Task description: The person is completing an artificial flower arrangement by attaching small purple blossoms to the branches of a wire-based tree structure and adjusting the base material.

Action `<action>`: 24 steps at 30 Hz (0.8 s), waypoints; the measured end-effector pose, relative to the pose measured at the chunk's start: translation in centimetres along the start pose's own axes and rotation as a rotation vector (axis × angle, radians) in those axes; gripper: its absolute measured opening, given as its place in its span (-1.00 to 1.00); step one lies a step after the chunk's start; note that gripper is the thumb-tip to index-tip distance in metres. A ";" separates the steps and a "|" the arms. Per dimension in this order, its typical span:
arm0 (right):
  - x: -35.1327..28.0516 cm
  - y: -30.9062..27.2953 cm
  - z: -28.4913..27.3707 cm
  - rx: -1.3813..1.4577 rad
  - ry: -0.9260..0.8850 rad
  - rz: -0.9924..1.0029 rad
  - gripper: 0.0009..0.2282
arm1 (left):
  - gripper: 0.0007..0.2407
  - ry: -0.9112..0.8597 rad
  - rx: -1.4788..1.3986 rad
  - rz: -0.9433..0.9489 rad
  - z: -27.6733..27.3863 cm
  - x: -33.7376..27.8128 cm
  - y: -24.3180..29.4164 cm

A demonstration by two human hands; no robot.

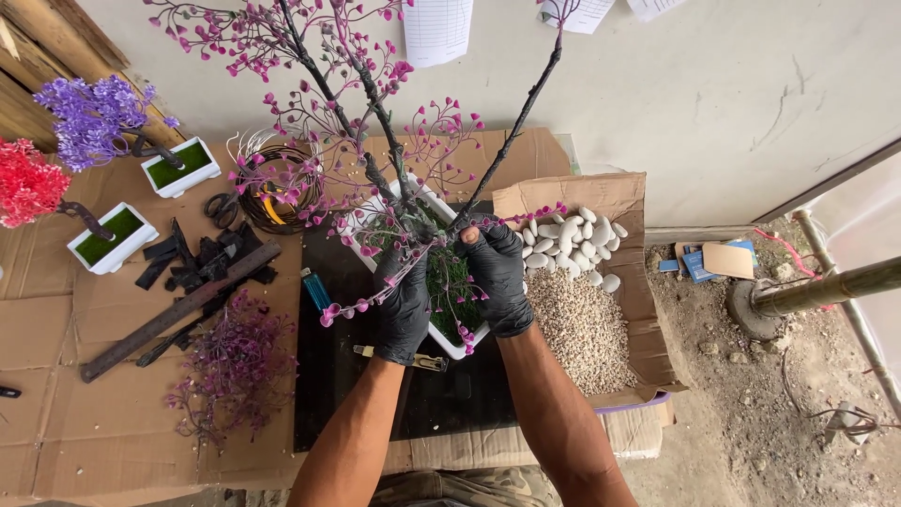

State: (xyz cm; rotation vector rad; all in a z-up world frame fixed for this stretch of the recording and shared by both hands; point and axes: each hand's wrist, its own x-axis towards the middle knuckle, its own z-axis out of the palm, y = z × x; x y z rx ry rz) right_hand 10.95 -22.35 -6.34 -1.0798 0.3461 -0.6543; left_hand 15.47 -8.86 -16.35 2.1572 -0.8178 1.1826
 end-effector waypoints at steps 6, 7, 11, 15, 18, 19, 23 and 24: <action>0.1 -0.3 0.3 0.097 -0.031 -0.033 -0.95 | -0.72 0.059 0.029 0.050 0.2 0.1 -0.3; 0.0 -0.4 0.2 0.097 -0.039 -0.046 -0.95 | -0.72 0.075 0.029 0.053 0.5 -0.7 -0.4; 0.1 -0.6 0.0 -0.012 -0.057 -0.096 -0.93 | -0.70 0.010 0.198 0.025 1.5 -1.9 -0.7; 1.1 0.8 -0.8 -0.020 -0.062 -0.110 -0.91 | -0.77 0.129 0.166 0.021 2.2 -0.8 -0.7; 1.8 1.5 -1.2 -0.064 -0.010 -0.093 -0.92 | -0.82 0.203 0.160 0.020 2.0 0.1 -0.6; 1.8 1.7 -1.4 -0.058 -0.026 -0.084 -0.92 | -0.82 0.204 0.179 0.017 2.0 0.3 -0.6; 1.5 1.8 -1.6 -0.084 0.002 -0.015 -0.90 | -0.82 0.156 0.125 -0.129 5.0 -2.2 -0.7; 1.3 1.6 -1.4 -0.085 0.015 -0.012 -0.89 | -0.77 0.046 0.085 -0.271 6.5 -3.7 -0.7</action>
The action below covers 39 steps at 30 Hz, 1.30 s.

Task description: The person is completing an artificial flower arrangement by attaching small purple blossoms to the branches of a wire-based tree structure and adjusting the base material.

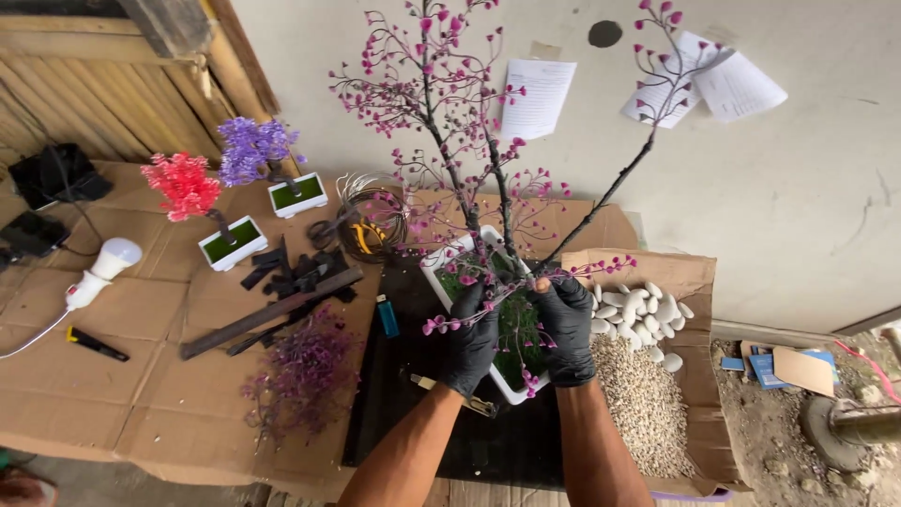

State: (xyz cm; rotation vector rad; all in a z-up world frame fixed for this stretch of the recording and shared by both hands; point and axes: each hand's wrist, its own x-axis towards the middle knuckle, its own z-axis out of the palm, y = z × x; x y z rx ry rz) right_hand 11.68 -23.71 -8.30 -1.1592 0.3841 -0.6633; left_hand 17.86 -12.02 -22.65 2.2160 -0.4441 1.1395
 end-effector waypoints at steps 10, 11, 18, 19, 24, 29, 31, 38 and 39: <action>-0.1 -1.0 0.9 0.045 0.003 -0.011 -0.89 | -0.73 -0.114 -0.084 0.035 -5.2 3.4 2.3; -0.2 -1.4 1.2 0.028 -0.006 -0.013 -0.89 | -0.74 -0.136 -0.264 -0.048 -5.6 3.5 2.2; -0.1 -1.1 1.4 0.089 -0.019 0.033 -0.90 | -0.81 -0.246 0.217 0.093 -8.7 6.3 4.3; -0.1 -0.9 1.2 0.086 -0.013 0.028 -0.90 | -0.81 -0.246 0.208 0.094 -8.5 6.3 4.5; -0.6 -1.7 1.0 0.049 -0.034 0.007 -0.92 | -0.81 -0.179 -0.734 -0.457 -9.9 8.5 6.0; -0.7 -1.4 0.8 0.005 -0.020 -0.018 -0.94 | -0.84 -0.218 -0.898 -0.572 -12.9 10.9 7.2; -0.5 -0.8 0.7 -0.020 -0.025 -0.039 -0.94 | -0.86 -0.189 -1.007 -0.685 -13.2 11.6 7.7; 0.0 0.5 0.0 -0.029 -0.004 -0.058 -0.90 | -0.86 -0.220 -0.792 -0.643 -11.3 9.5 6.0; 0.0 0.4 0.1 -0.026 0.004 -0.057 -0.90 | -0.87 -0.226 -0.800 -0.648 -11.0 9.0 5.7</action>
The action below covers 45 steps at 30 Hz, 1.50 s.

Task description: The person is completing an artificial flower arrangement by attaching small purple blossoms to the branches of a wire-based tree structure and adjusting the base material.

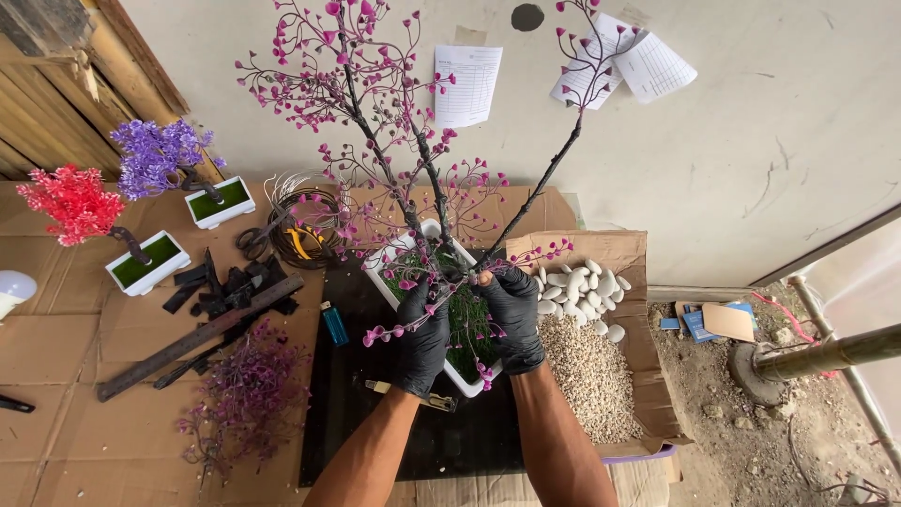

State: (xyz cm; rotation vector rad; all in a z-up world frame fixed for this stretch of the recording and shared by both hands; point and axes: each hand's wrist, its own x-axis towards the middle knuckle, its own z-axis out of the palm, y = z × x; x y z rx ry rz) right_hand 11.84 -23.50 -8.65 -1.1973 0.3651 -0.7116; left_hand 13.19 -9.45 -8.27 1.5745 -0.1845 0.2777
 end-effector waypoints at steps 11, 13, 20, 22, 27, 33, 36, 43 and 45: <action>0.2 0.0 -0.6 -0.019 -0.023 -0.006 -0.89 | -0.89 -0.030 -0.303 -0.194 -0.6 0.9 2.5; 0.1 -0.1 -0.6 -0.014 -0.028 -0.002 -0.89 | -0.90 -0.053 -0.537 -0.347 -0.4 0.7 1.0; -0.8 -1.9 0.5 -0.011 0.007 0.034 -0.87 | -0.71 -0.049 0.390 0.215 1.9 -0.3 -8.8; -1.4 -2.7 1.1 0.023 0.020 0.053 -0.87 | -0.62 -0.177 0.784 0.468 0.7 -0.4 -8.7; -2.2 -4.7 2.1 0.071 0.016 0.069 -0.78 | -0.61 -0.382 0.692 0.110 1.1 0.9 -1.1; -2.1 -4.2 1.9 0.026 0.022 0.078 -0.80 | -0.69 -0.237 0.259 -0.029 -0.3 0.2 0.1; -1.4 -1.4 0.7 0.031 0.054 0.110 -0.81 | -0.72 -0.421 0.534 0.081 -1.4 1.1 0.5; -1.5 -1.4 0.5 0.005 0.047 0.097 -0.80 | -0.69 -0.087 0.218 0.194 1.3 -0.8 -4.3; -1.3 -0.8 -0.3 0.065 0.023 0.086 -0.81 | -0.67 -0.007 0.235 0.251 1.9 -0.7 -3.9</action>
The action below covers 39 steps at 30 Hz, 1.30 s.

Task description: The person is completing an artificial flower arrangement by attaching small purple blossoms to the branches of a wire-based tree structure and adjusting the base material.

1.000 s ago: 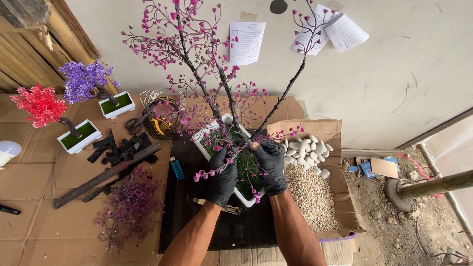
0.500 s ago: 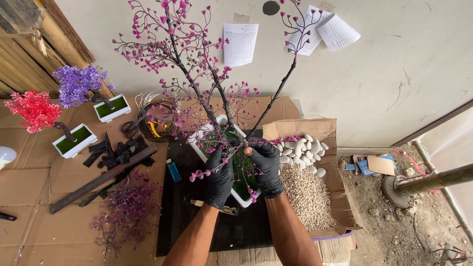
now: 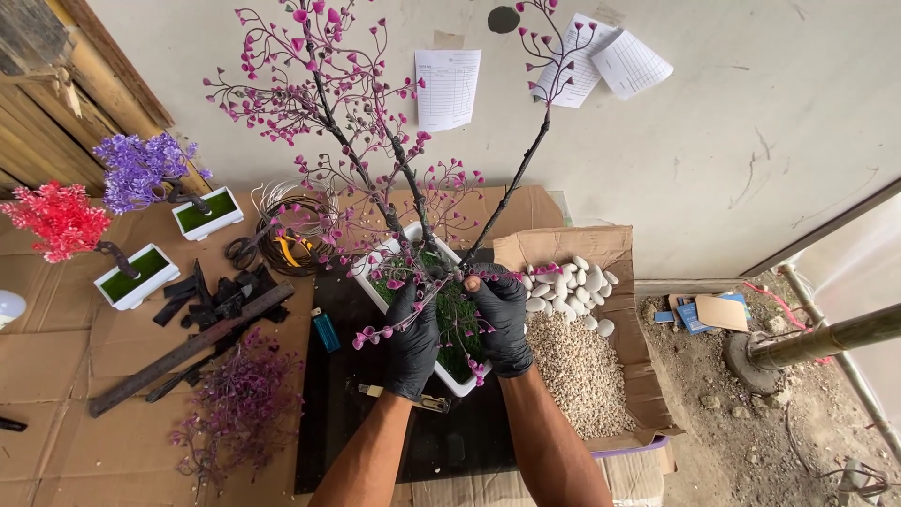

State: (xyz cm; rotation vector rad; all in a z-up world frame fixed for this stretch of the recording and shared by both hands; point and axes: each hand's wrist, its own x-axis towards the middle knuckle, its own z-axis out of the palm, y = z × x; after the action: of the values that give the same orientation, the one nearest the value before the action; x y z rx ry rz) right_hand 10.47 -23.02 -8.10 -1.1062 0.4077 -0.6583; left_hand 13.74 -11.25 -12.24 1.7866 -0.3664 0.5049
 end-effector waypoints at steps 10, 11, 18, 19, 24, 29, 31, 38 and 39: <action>-0.6 -1.6 0.7 0.226 0.098 0.104 -0.85 | -0.78 -0.170 1.516 0.755 -4.4 2.2 4.9; -0.7 -2.1 0.9 0.221 0.093 0.121 -0.85 | -0.79 -0.148 1.492 0.836 -4.7 2.5 5.3; 0.2 -0.5 -0.8 0.276 0.064 0.095 -0.88 | -0.80 -0.084 1.261 0.897 -5.4 3.9 7.9; 0.7 0.1 -1.2 0.275 0.063 0.096 -0.88 | -0.80 -0.084 1.262 0.896 -5.4 4.0 8.2; 0.1 -1.7 -0.2 0.399 0.000 -0.013 -0.84 | -0.78 -0.024 1.025 0.866 -5.9 4.3 9.3; -1.0 -4.2 -0.2 0.388 -0.031 -0.071 -0.63 | -0.63 -0.157 0.521 0.390 0.2 -1.0 -6.0; -2.5 -6.6 0.3 0.413 -0.027 -0.031 -0.44 | -0.66 -0.141 0.648 0.479 0.4 -0.4 -5.1; -5.7 -8.1 -2.8 -0.546 0.219 -0.272 -0.86 | -0.68 -0.138 1.054 0.665 1.0 -0.1 -4.6; -5.4 -6.8 -4.0 -0.769 0.180 -0.318 -0.83 | -0.67 -0.147 1.027 0.665 0.8 -0.1 -4.4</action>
State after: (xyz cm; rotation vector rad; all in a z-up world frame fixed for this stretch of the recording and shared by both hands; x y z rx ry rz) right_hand 2.10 -24.19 -3.57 -1.8734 0.6776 -0.9174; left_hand 15.89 -10.87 -16.11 2.6902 -0.9343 1.1779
